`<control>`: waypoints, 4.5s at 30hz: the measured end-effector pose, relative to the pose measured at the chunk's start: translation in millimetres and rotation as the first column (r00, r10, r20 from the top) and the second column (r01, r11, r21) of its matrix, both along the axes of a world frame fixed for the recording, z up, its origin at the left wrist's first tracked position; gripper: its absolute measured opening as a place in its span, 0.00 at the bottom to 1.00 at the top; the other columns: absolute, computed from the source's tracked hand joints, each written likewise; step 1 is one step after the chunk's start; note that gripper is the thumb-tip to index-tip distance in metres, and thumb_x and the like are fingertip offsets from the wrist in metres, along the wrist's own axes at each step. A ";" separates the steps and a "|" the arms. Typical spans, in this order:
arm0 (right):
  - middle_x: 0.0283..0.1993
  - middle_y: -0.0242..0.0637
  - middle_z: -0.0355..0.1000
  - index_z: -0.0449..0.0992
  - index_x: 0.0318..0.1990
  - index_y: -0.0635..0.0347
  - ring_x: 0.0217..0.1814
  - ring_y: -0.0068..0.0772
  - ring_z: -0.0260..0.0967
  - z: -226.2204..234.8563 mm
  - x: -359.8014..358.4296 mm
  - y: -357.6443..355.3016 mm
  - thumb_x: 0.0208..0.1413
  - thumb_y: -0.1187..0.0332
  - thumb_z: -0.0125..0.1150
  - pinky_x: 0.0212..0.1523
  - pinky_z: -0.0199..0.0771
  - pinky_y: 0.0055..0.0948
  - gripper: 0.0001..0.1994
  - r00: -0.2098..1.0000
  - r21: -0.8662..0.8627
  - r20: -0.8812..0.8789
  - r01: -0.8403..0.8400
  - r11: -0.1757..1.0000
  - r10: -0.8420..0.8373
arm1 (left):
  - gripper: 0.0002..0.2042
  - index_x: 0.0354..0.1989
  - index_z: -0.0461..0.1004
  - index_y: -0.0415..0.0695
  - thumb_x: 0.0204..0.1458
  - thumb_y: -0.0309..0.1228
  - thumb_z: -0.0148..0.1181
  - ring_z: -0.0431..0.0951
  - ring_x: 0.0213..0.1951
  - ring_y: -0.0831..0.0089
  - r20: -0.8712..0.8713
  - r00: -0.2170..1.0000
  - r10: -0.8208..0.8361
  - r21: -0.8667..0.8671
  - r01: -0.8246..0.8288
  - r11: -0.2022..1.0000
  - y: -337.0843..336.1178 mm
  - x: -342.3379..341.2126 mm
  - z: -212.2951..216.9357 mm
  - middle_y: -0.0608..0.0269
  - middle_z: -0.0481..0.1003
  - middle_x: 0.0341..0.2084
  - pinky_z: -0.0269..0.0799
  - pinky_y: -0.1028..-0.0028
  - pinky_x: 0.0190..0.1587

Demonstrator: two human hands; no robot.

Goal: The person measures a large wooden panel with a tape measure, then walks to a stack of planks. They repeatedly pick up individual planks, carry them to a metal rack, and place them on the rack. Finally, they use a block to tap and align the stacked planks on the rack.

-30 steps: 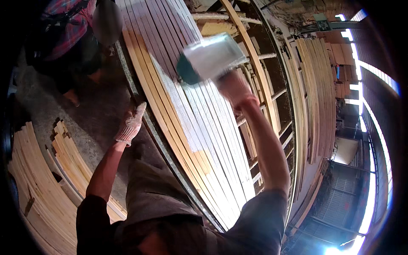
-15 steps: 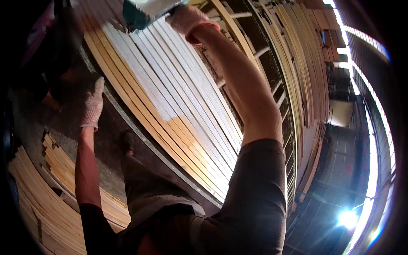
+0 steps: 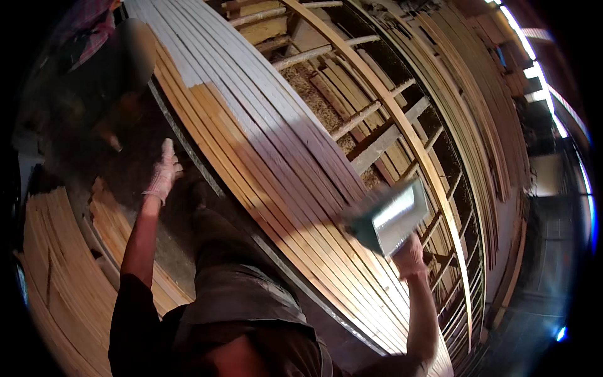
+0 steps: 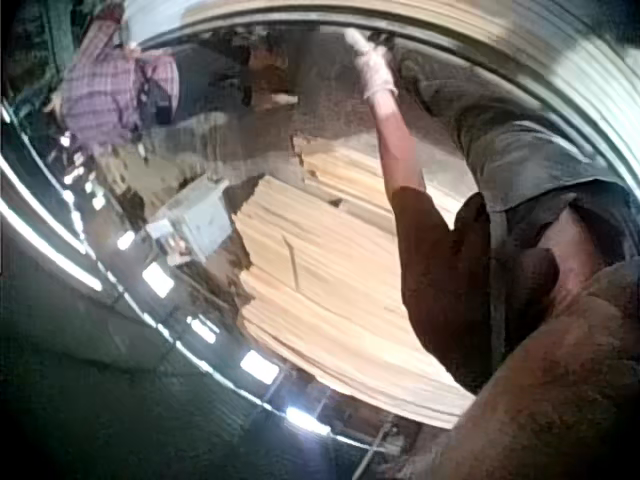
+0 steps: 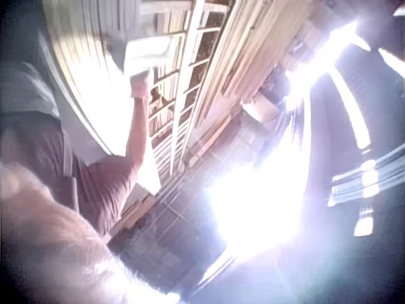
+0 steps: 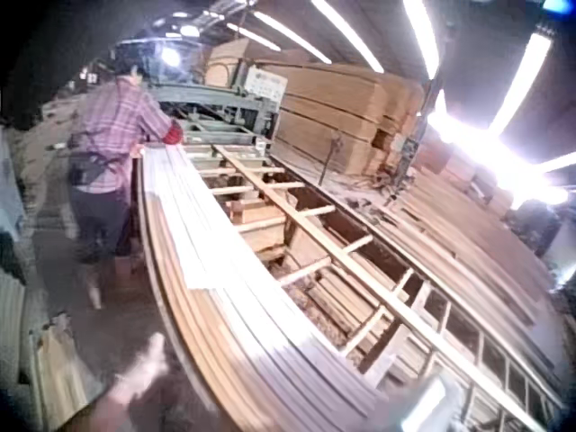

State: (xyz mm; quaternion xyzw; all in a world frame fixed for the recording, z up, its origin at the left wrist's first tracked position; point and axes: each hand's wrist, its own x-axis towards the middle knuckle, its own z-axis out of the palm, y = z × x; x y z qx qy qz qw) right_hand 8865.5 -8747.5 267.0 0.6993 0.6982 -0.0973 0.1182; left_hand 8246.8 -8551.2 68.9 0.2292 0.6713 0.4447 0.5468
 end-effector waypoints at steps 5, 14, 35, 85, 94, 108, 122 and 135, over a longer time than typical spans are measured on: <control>0.44 0.47 0.80 0.80 0.48 0.58 0.48 0.51 0.78 20.6 102.5 -235.0 0.58 0.62 0.58 0.49 0.76 0.45 0.15 0.947 -0.148 0.133 0.310 0.939 -0.291 | 0.47 0.67 0.66 0.38 0.55 0.72 0.49 0.72 0.54 0.63 -0.039 0.986 -0.164 -0.104 0.159 0.982 -59.3 68.1 26.2 0.52 0.72 0.57 0.69 0.65 0.57; 0.32 0.50 0.80 0.83 0.35 0.60 0.37 0.54 0.80 60.4 89.6 -282.5 0.57 0.57 0.56 0.38 0.78 0.49 0.16 0.891 -0.275 0.265 0.437 0.856 -0.370 | 0.57 0.71 0.55 0.28 0.53 0.76 0.42 0.54 0.74 0.48 -0.412 0.874 -0.257 -0.214 0.181 0.960 -69.3 95.6 32.2 0.35 0.55 0.72 0.52 0.60 0.73; 0.55 0.44 0.73 0.72 0.58 0.66 0.56 0.33 0.72 -18.2 -270.6 283.9 0.64 0.69 0.57 0.62 0.74 0.30 0.17 0.627 0.190 0.298 -0.777 0.600 0.719 | 0.31 0.66 0.66 0.39 0.66 0.52 0.51 0.73 0.60 0.47 -0.372 0.907 -0.198 0.300 0.319 0.899 -73.4 92.2 -23.0 0.41 0.73 0.58 0.69 0.61 0.59; 0.37 0.37 0.82 0.84 0.38 0.53 0.41 0.41 0.81 14.7 411.8 -532.8 0.55 0.65 0.61 0.37 0.81 0.40 0.08 0.881 0.134 0.280 0.358 0.924 -0.382 | 0.46 0.72 0.59 0.35 0.61 0.68 0.40 0.63 0.70 0.58 -0.572 0.816 -0.085 0.055 0.141 0.988 -320.3 329.9 20.5 0.47 0.62 0.70 0.61 0.61 0.68; 0.39 0.41 0.82 0.84 0.42 0.54 0.41 0.44 0.82 -18.1 348.1 -351.2 0.58 0.60 0.58 0.40 0.83 0.39 0.12 0.864 0.032 0.499 0.066 0.997 -0.073 | 0.36 0.70 0.62 0.36 0.69 0.57 0.37 0.57 0.73 0.53 -0.692 0.721 0.018 0.179 0.148 0.973 -323.7 329.5 -3.3 0.47 0.62 0.70 0.52 0.62 0.73; 0.42 0.47 0.80 0.76 0.54 0.60 0.40 0.37 0.80 -2.4 -1.5 81.6 0.65 0.59 0.53 0.33 0.82 0.37 0.18 0.979 0.263 -0.192 -0.012 0.965 0.065 | 0.25 0.71 0.59 0.36 0.72 0.40 0.42 0.65 0.69 0.62 -0.398 0.917 -0.044 0.183 0.126 0.975 -333.3 353.8 41.2 0.51 0.67 0.67 0.58 0.67 0.70; 0.46 0.53 0.77 0.74 0.54 0.66 0.41 0.42 0.80 -30.7 192.3 -173.8 0.68 0.62 0.47 0.40 0.84 0.41 0.17 0.879 0.356 0.140 -0.474 0.806 0.455 | 0.53 0.73 0.55 0.33 0.58 0.74 0.32 0.69 0.64 0.57 -0.224 0.974 -0.031 -0.227 -0.022 0.974 -371.9 369.5 32.8 0.46 0.69 0.64 0.64 0.64 0.64; 0.43 0.40 0.80 0.79 0.50 0.58 0.43 0.34 0.79 -1.3 572.3 -709.9 0.65 0.62 0.53 0.38 0.82 0.33 0.14 0.945 -0.088 0.304 0.152 0.984 -0.119 | 0.47 0.55 0.75 0.46 0.50 0.80 0.39 0.70 0.25 0.68 -0.096 0.992 0.082 -0.001 -0.082 0.997 -630.1 562.0 33.1 0.61 0.70 0.23 0.66 0.66 0.29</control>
